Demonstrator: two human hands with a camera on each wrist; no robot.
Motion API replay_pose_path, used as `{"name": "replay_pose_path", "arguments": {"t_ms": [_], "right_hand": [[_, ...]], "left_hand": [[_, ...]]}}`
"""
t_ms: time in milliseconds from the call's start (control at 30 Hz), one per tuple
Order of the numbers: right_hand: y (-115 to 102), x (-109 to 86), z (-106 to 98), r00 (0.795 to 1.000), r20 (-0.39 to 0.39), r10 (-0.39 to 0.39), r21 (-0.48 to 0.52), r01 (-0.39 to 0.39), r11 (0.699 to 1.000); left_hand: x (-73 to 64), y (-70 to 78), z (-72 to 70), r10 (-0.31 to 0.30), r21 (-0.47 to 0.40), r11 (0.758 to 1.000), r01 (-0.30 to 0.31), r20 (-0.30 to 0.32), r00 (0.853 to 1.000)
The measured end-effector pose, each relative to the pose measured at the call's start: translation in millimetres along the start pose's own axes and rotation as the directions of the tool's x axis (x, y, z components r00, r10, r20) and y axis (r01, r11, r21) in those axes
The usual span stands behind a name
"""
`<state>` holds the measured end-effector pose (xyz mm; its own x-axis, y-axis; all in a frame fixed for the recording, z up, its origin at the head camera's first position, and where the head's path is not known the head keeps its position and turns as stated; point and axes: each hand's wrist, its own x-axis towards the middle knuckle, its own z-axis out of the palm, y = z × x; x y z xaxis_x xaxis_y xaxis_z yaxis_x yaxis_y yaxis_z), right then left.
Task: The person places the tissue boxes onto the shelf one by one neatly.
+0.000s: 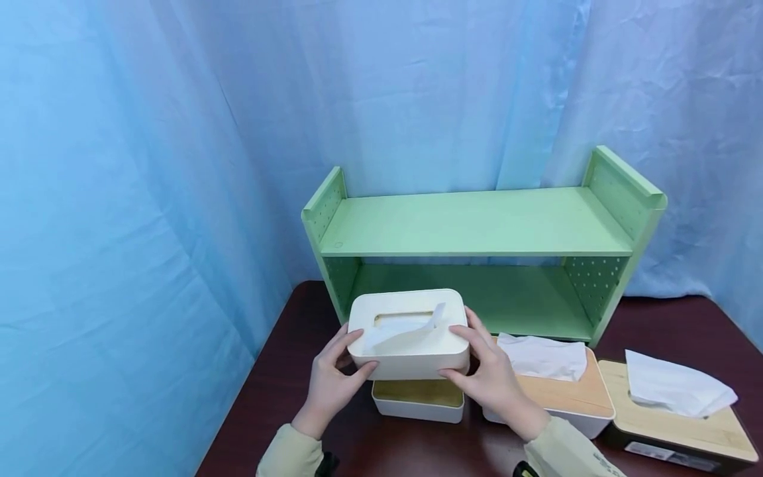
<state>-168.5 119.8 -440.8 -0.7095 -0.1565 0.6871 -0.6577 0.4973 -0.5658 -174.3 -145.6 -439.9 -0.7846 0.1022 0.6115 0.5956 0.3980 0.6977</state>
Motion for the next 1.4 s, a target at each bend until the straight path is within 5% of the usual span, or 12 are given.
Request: {"name": "replay_pose_path", "arguments": {"t_ms": [367,900,1400], "right_hand": [[2.0,0.0,-23.2,0.999,-0.04,0.015,-0.006,-0.015,1.0],[-22.1,36.0,-46.2,0.995,-0.084,-0.048,-0.003,0.048,0.999],[-35.2,76.8,-54.1,0.997,-0.062,-0.046,0.034,0.048,0.998]], "left_hand": [[14.4,17.6,7.0,-0.02,-0.044,0.999,0.024,0.074,0.997],[55.2,47.9,-18.3,0.084,-0.082,0.994,-0.076,0.105,0.991],[91.9,66.8,-40.4,0.101,-0.056,0.994,-0.096,0.098,0.99]]}}
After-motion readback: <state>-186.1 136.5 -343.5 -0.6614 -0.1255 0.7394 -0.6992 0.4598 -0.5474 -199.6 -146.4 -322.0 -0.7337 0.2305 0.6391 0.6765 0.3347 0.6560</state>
